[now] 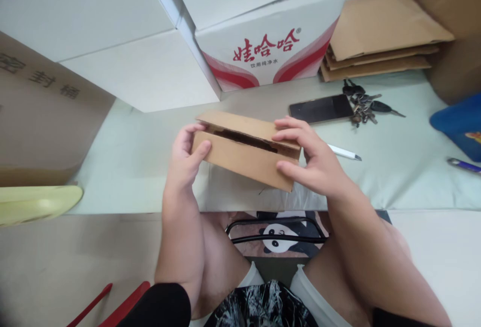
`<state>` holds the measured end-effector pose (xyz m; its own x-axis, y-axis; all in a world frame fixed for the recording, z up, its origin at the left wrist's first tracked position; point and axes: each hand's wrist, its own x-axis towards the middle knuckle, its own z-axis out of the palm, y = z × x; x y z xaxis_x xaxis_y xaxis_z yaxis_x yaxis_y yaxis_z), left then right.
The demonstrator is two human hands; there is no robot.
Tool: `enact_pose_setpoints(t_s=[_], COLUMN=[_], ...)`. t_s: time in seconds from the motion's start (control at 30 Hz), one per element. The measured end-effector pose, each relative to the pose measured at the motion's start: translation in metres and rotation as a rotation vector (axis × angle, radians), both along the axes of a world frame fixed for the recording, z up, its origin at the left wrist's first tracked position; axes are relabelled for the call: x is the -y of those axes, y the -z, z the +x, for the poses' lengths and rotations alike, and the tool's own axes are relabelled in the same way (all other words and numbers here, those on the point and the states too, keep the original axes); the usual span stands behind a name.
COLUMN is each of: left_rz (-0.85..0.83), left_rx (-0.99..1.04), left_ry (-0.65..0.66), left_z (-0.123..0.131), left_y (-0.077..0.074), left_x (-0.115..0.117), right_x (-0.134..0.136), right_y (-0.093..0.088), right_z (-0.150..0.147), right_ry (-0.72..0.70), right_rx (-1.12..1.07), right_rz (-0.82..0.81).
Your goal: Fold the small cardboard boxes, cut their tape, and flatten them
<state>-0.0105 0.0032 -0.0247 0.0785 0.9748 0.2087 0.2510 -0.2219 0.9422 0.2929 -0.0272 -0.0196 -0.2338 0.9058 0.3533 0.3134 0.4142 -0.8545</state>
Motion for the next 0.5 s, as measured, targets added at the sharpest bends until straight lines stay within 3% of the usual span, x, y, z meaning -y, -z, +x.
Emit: enact_pose_setpoints(t_s=[0.2, 0.33, 0.5], left_rz=[0.084, 0.056, 0.012], left_rx=[0.077, 0.015, -0.053], left_ry=[-0.079, -0.061, -0.034], left_z=[0.001, -0.002, -0.003], left_y=[0.013, 0.013, 0.006], left_x=[-0.004, -0.005, -0.003], right_x=[-0.002, -0.001, -0.001], right_y=[-0.004, -0.004, 0.0], right_z=[-0.004, -0.004, 0.005], right_ry=[0.046, 0.053, -0.111], right_rx=[0.046, 0.092, 0.153], right_rz=[-0.001, 0.003, 0.072])
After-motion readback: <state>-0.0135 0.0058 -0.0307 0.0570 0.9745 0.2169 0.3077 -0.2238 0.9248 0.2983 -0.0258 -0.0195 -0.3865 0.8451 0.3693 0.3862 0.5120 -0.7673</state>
